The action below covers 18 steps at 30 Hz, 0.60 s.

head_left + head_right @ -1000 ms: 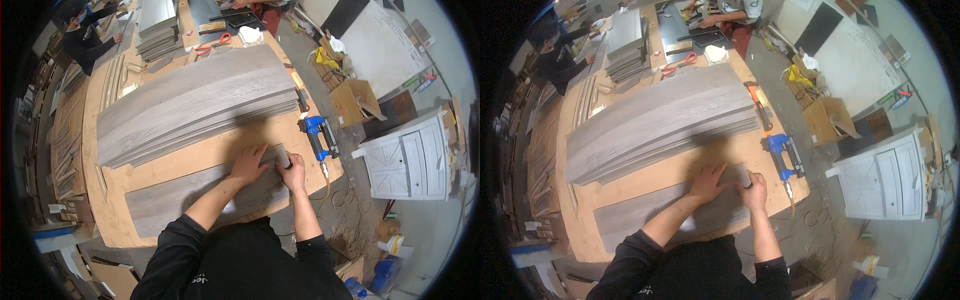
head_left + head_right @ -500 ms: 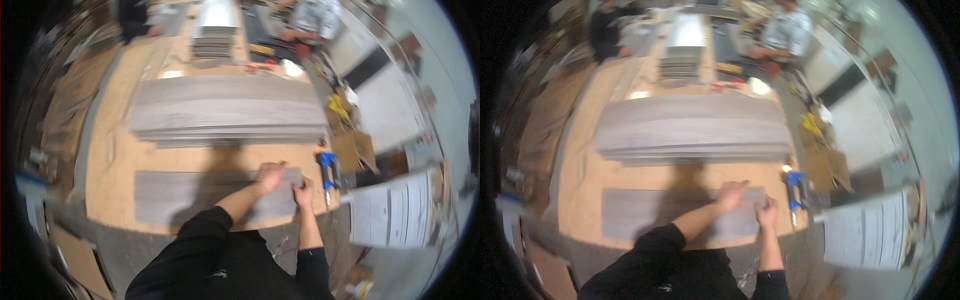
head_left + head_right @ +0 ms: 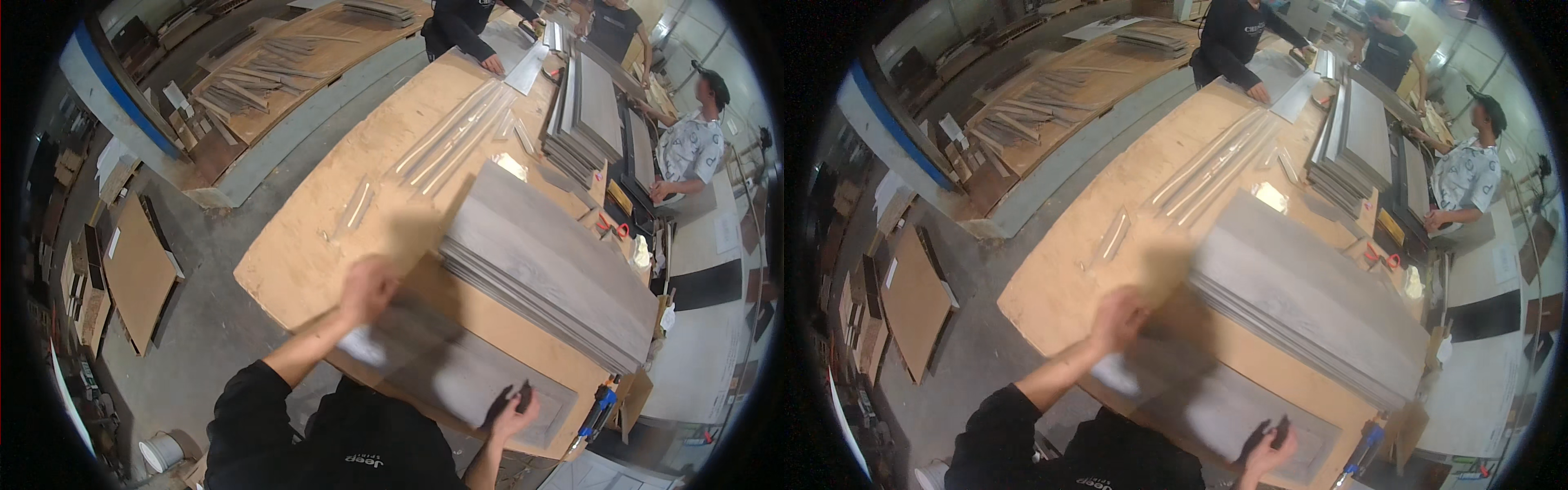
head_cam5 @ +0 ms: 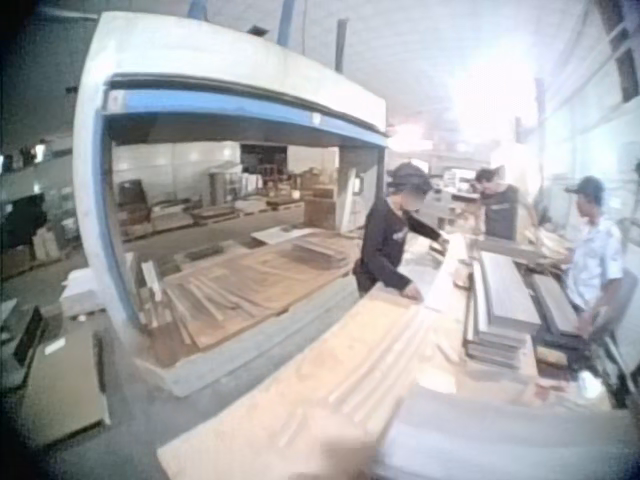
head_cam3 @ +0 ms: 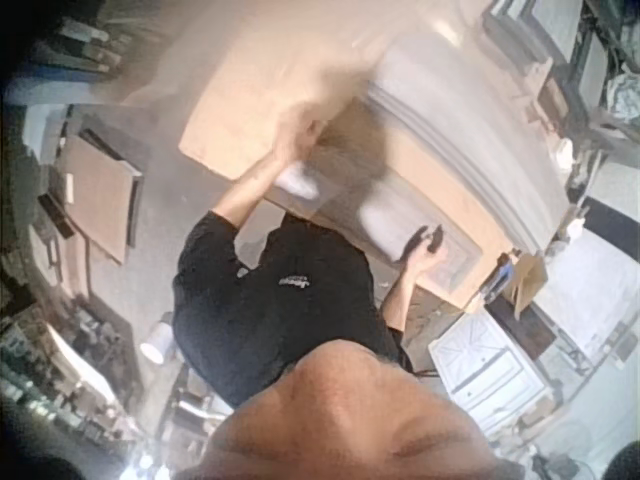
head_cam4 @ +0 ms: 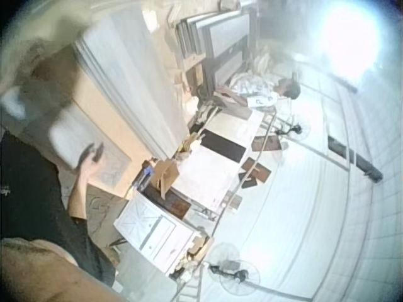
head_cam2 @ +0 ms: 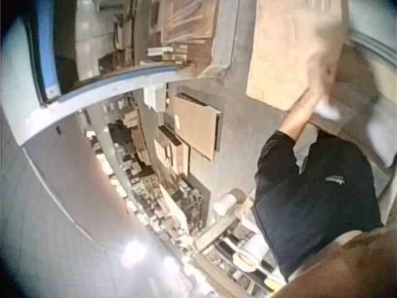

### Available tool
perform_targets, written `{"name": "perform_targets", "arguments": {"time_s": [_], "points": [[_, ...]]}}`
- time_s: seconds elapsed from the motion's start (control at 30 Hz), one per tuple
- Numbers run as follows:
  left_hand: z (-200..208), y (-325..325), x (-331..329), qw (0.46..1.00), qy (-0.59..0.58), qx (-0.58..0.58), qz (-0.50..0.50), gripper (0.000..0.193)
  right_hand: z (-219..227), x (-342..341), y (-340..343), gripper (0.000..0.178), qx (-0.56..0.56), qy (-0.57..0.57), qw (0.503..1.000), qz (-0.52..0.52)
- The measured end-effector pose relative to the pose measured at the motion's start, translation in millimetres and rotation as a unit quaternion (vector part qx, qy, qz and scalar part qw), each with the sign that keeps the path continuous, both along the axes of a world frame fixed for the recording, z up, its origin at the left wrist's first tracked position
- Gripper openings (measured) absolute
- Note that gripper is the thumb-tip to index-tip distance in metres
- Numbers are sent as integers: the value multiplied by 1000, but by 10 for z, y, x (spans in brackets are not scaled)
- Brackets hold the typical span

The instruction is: The person applies glue onto wooden frame strips, attaches them around the edges of a wooden panel, and fastens them in place using a pneumatic nail gun.

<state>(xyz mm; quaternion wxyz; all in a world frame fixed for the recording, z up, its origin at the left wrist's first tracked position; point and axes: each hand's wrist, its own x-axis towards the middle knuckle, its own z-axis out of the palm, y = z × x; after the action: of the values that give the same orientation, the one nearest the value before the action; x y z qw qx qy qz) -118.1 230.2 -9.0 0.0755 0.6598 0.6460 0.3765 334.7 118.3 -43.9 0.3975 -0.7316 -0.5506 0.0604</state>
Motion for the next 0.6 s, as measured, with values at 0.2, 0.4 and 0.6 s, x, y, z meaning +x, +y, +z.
{"name": "perform_targets", "arguments": {"time_s": [0.2, 0.4, 0.6], "points": [[0, 645, -1076, 969, 14, -138, 204, 71, 456, -1794, 555, 41, -81, 114, 965, 221], [29, 1005, -1203, 951, 5, -253, 178, 79, 489, -2809, 844, 35, -99, 181, 936, 286], [205, 526, -944, 946, 19, -277, 167, 79, 525, -3016, 1084, 42, -163, 138, 916, 341]]}}
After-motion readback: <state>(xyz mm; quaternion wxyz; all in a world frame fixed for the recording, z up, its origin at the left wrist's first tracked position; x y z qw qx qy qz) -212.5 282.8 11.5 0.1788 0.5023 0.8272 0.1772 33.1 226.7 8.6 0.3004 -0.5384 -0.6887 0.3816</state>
